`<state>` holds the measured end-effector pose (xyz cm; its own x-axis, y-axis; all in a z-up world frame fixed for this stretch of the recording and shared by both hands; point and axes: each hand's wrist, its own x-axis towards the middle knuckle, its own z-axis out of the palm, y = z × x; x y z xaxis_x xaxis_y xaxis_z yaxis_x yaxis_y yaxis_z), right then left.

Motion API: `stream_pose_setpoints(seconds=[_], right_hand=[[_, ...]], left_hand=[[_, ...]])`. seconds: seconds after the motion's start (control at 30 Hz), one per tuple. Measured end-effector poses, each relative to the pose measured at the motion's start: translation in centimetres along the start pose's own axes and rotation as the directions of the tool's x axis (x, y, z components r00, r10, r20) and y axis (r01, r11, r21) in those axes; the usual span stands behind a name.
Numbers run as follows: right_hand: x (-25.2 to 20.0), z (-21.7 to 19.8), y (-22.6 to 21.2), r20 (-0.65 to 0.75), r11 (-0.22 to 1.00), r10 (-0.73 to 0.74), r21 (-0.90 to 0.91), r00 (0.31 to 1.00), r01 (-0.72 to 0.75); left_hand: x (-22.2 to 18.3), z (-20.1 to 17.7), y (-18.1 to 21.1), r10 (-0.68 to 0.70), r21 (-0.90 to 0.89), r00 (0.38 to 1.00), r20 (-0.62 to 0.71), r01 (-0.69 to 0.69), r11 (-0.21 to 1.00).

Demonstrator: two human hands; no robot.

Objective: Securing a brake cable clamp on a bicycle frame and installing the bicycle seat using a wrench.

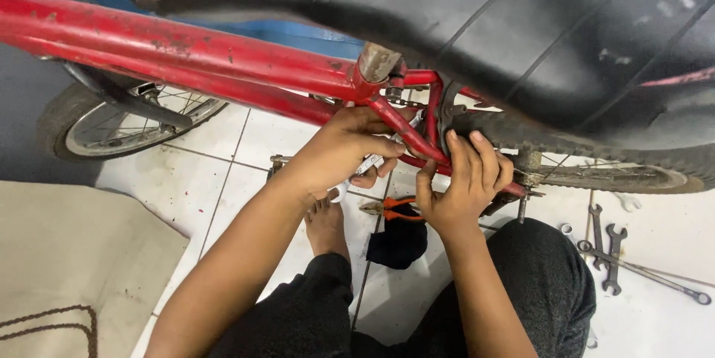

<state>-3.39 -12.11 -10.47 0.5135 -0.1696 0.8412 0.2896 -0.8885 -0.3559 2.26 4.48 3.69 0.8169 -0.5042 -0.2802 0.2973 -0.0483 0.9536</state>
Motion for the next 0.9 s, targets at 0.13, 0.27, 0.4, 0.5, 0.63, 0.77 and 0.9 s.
stream_pose_setpoints(seconds=[0.13,0.27,0.4,0.5,0.63,0.77,0.9], right_hand=[[0.0,0.0,-0.1,-0.008,1.0,-0.005,0.014,1.0,0.005],[-0.2,0.4,0.3,-0.033,1.0,-0.013,0.005,0.999,0.013],[-0.1,0.7,0.2,-0.052,1.0,-0.016,0.011,0.999,0.017],[-0.2,0.5,0.0,-0.048,1.0,-0.013,-0.006,0.999,0.013],[-0.3,0.6,-0.2,-0.066,1.0,-0.021,0.019,0.998,0.022],[-0.2,0.6,-0.6,-0.069,1.0,-0.009,0.023,0.998,0.011],[-0.3,0.4,-0.8,-0.056,1.0,-0.014,0.022,0.998,0.015]], left_hand=[[-0.9,0.7,1.4,-0.076,-0.306,0.995,-0.061,0.054,0.95],[-0.3,0.7,0.6,-0.085,-0.374,0.994,-0.066,0.055,0.926],[0.9,-0.7,-2.4,-0.071,-0.383,0.994,-0.086,0.032,0.923],[1.5,-1.1,-3.6,-0.069,-0.423,0.996,-0.06,0.037,0.905],[1.1,-1.7,-3.6,-0.045,-0.418,0.999,0.002,0.042,0.908],[1.0,-2.2,-3.5,-0.015,-0.422,0.996,0.082,0.048,0.905],[0.6,-2.2,-3.5,-0.016,-0.4,0.997,0.078,0.046,0.915]])
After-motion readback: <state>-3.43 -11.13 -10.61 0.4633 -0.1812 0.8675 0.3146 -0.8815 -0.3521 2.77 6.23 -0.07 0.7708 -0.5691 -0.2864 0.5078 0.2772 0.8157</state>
